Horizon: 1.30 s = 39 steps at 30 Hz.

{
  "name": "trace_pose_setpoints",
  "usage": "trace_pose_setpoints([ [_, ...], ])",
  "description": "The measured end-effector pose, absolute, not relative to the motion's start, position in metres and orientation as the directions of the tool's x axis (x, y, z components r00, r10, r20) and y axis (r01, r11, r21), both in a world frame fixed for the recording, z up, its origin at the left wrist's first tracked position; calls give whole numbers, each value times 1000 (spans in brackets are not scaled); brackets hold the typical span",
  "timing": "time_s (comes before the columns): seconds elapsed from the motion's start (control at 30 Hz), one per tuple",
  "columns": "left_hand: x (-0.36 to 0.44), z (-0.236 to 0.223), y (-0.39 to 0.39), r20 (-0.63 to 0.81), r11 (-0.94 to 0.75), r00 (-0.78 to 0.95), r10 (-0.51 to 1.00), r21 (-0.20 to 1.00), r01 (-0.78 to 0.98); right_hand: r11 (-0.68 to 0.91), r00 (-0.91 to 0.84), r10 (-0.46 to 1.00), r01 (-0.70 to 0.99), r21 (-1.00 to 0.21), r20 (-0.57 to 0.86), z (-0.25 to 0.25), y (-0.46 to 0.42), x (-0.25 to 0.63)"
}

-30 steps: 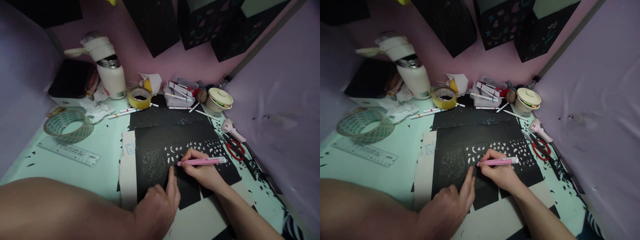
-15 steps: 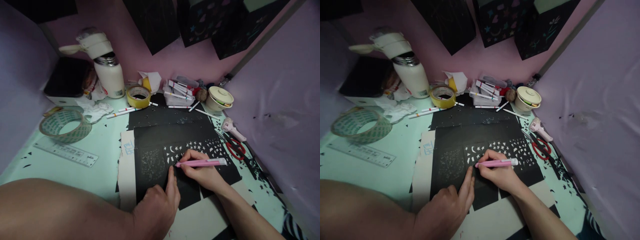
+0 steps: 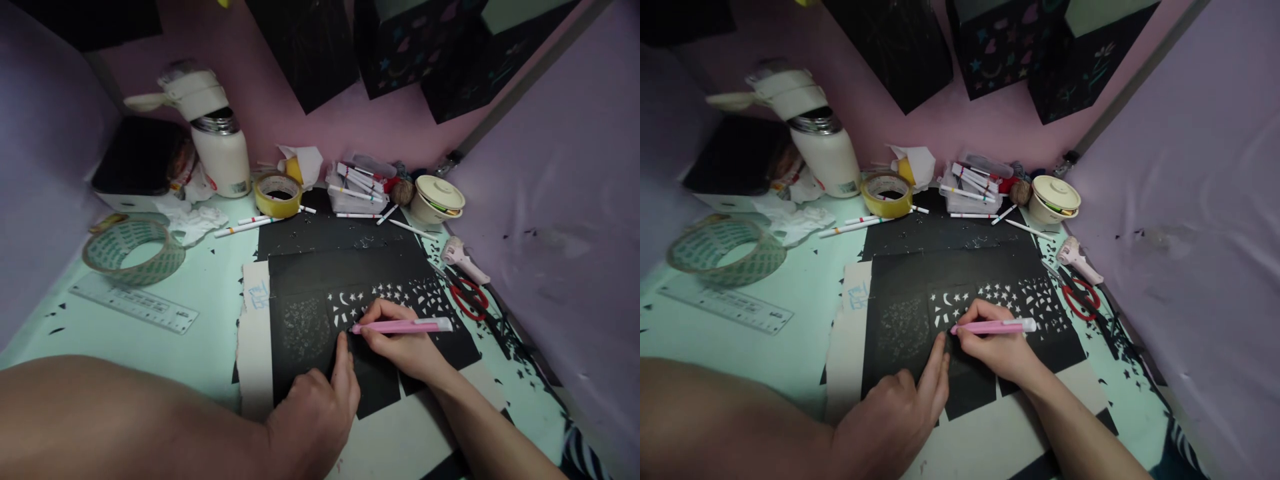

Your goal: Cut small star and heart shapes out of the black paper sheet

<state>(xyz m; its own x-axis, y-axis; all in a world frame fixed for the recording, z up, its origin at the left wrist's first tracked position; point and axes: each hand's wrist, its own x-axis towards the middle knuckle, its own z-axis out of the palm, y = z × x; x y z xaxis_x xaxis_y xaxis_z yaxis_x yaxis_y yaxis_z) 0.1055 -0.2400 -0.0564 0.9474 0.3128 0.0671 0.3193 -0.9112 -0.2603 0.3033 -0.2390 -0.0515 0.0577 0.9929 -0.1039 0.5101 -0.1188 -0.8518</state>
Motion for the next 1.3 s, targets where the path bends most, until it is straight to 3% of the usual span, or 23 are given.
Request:
trace_pose_setpoints([
  [0.27, 106, -52, -239, -24, -921, 962, 272, -297, 253, -122, 62, 993, 521, -845, -105, -52, -239, 303],
  [0.6, 105, -56, -240, 108, -911, 944, 312, -247, 330, -107, 47, 994, 508, -855, -96, -51, -240, 302],
  [1.03, 107, -54, -239, 0, -921, 956, 294, -267, 283, -62, 68, 997, 546, -835, -30, -55, -240, 302],
  [1.3, 108, -53, -241, -52, -928, 947, 317, -226, 298, -8, 130, 987, 630, -776, 96, -56, -251, 289],
])
